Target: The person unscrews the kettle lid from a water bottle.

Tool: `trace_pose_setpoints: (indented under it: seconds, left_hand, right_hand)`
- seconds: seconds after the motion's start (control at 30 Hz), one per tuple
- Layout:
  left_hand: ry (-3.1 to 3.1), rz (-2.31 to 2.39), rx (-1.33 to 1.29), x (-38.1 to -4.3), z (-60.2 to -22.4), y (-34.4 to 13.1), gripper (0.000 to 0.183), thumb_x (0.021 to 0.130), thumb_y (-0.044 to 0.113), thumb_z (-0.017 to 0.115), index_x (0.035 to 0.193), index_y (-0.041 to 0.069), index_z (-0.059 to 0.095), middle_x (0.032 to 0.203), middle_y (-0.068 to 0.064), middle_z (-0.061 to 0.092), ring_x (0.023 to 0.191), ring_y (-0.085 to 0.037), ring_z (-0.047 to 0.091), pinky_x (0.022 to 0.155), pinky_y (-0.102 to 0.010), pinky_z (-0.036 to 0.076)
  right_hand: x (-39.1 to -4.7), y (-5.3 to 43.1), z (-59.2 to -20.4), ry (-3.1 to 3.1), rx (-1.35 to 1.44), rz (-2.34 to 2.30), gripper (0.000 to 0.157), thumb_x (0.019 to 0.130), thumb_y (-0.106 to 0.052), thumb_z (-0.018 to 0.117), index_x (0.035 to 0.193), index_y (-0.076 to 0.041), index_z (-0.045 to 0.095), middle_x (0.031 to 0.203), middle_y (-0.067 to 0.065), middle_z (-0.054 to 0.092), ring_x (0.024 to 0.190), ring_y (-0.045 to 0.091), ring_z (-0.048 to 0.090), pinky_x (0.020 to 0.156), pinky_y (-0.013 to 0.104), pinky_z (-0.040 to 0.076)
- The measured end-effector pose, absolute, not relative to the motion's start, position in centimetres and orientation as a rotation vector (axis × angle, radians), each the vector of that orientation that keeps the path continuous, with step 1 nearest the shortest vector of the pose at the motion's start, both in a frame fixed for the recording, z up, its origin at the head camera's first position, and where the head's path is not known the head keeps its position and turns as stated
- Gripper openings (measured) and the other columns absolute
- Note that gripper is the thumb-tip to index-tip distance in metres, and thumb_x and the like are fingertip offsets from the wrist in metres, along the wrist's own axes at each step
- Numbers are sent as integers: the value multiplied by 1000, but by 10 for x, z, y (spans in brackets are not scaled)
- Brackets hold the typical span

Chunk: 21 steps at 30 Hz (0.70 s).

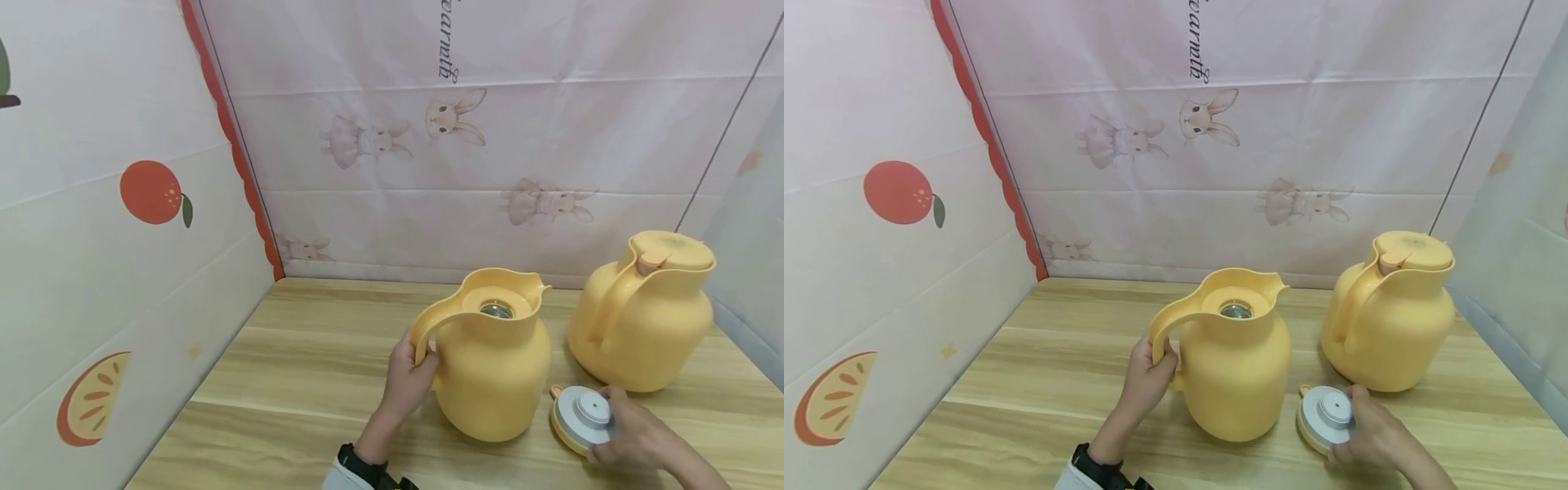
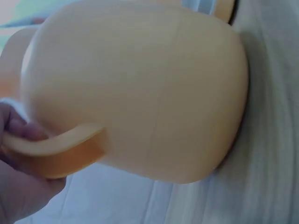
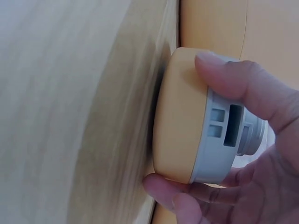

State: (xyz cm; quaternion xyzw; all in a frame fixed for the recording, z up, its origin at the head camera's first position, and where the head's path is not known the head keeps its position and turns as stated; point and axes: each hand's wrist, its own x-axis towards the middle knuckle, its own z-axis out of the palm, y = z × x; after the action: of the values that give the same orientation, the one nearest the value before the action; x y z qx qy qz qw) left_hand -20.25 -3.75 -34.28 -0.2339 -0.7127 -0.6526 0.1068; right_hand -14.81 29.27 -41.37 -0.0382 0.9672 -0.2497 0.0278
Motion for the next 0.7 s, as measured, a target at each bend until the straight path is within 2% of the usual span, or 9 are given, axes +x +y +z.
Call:
trace_pose_setpoints:
  seconds: [0.2,0.43,0.7]
  left_hand:
    - [-1948,-1618,-554,-203,-347,-23,18,70,-14,47,73,2,39,54,6,27,44,0,28,39,-15,25]
    - [-1840,-1374,-429,-233,-382,-16,16,69,-7,51,74,5,42,51,8,30,40,3,27,29,-17,25]
    - [-1773,-1301,-386,-245,-386,-17,17,67,-6,50,71,6,39,47,6,29,37,0,26,27,-17,23]
  right_hand:
    - [-152,293,-414,2967,-123,-771,99,43,-30,86,114,16,32,90,20,55,80,29,53,71,50,46]
    - [-157,292,-414,2932,-109,-800,100,45,-30,85,115,16,31,93,23,55,82,31,53,73,52,46]
    - [-165,287,-411,2914,-90,-804,102,45,-34,85,116,16,32,96,23,55,84,31,53,74,52,46]
